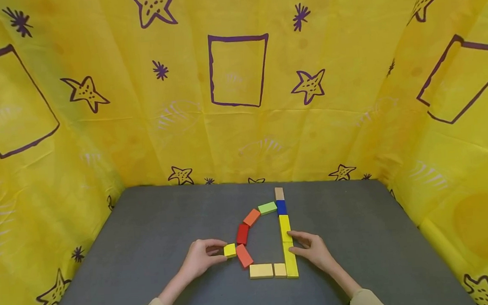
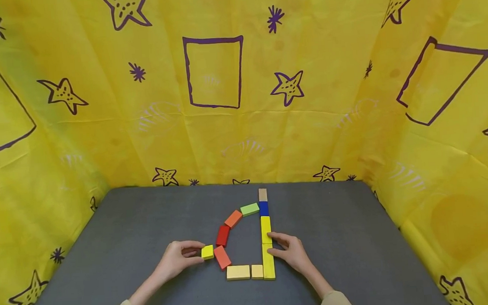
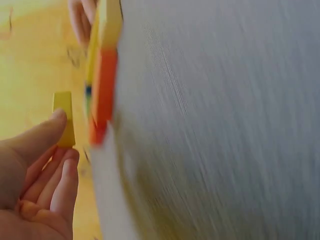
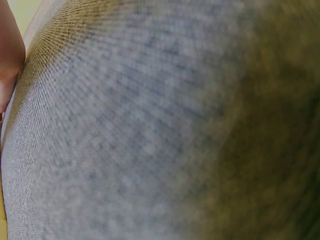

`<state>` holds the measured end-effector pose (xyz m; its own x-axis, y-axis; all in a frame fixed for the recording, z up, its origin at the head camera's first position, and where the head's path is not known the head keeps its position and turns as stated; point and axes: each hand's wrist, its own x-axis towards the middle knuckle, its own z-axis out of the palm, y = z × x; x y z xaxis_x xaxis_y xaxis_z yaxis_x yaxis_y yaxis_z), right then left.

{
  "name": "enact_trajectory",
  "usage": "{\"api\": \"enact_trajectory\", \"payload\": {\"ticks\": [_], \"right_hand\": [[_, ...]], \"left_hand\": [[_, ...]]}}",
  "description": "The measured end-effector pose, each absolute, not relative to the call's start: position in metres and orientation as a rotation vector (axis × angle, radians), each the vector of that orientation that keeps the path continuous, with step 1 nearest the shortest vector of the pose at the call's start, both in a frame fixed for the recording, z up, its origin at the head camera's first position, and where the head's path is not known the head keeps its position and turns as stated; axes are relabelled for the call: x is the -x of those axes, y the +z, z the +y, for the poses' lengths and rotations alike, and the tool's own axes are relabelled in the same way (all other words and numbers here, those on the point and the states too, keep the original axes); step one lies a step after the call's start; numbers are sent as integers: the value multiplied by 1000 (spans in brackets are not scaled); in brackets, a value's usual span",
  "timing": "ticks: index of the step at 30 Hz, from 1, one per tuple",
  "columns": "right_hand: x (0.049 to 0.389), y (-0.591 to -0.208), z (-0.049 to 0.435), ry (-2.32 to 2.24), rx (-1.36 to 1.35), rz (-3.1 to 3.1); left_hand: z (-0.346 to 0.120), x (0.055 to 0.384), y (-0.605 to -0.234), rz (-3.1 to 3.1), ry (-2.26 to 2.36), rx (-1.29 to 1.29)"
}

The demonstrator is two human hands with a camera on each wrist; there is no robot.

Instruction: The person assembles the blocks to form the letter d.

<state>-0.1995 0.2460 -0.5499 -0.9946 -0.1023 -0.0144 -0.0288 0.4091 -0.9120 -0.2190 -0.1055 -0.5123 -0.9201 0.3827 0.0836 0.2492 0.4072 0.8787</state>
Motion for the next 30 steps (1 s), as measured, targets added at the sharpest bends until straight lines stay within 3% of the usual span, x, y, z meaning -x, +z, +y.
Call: {"api": "enact_trajectory", "payload": {"ticks": [12, 30], "right_hand": [[200, -552, 246, -1640, 117, 2608], [201, -551, 248, -1643, 68, 2587]], "left_hand": [[-29, 168, -497, 2380, 1585, -669], [30, 156, -507, 2533, 1239, -797]]}}
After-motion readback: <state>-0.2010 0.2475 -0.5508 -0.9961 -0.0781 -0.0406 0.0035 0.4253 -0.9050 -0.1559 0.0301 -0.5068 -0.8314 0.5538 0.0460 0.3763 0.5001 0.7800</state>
